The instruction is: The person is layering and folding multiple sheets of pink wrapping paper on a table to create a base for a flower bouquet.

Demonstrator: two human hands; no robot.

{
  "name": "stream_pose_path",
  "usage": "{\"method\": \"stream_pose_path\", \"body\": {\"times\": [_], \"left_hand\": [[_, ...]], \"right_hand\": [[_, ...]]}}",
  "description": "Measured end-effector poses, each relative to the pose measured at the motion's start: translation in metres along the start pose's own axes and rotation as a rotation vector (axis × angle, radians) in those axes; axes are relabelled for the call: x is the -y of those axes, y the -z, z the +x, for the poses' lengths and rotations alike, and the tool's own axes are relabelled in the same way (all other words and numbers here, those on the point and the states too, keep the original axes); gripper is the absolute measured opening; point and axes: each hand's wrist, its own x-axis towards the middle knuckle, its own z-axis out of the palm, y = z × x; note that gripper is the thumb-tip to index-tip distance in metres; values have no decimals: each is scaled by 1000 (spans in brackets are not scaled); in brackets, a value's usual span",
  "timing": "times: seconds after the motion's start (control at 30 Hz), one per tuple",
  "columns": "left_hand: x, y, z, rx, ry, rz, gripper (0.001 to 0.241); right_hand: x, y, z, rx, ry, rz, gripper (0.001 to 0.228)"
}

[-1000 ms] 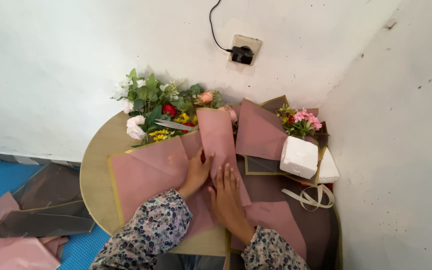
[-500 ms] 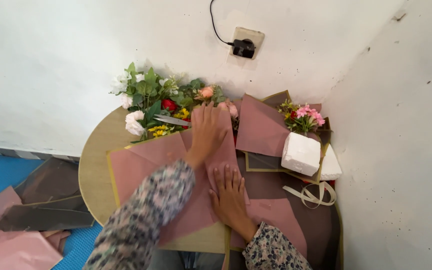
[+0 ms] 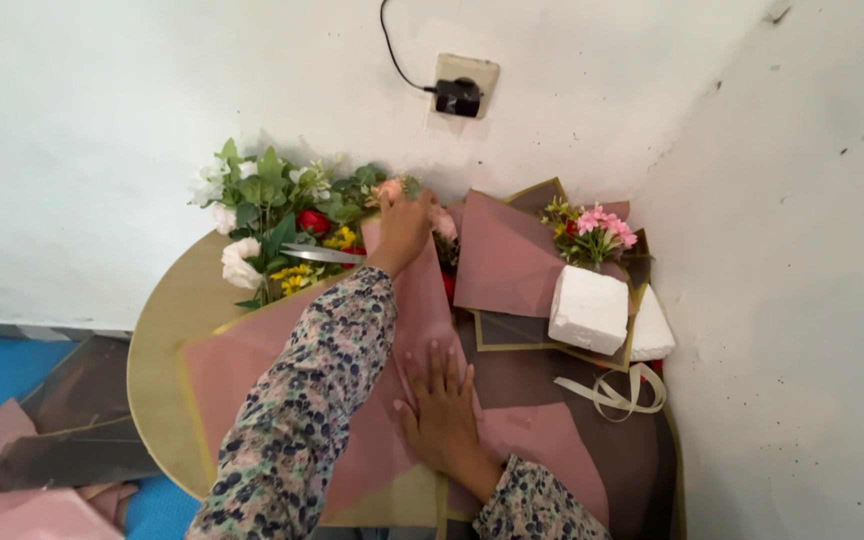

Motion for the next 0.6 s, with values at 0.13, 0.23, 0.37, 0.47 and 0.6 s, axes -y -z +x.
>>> {"method": "stream_pose_path", "body": {"times": [0.13, 0.23, 0.37, 0.47, 0.6], "left_hand": [[-12, 0, -13, -182, -77, 108, 27], [-53, 62, -27, -427, -32, 111, 25], [-61, 91, -150, 519, -77, 408, 15], [-38, 52, -275, 185, -128, 144, 42], [-59, 107, -290, 580, 74, 93, 71]], "right_hand": [[2, 6, 0, 4, 3, 26, 68], [6, 20, 3, 123, -63, 135, 67], [-10, 10, 1, -32, -74, 367, 61], [-34, 2, 1, -224, -69, 650, 58], [-67, -10, 3, -271, -4, 378, 54]]}}
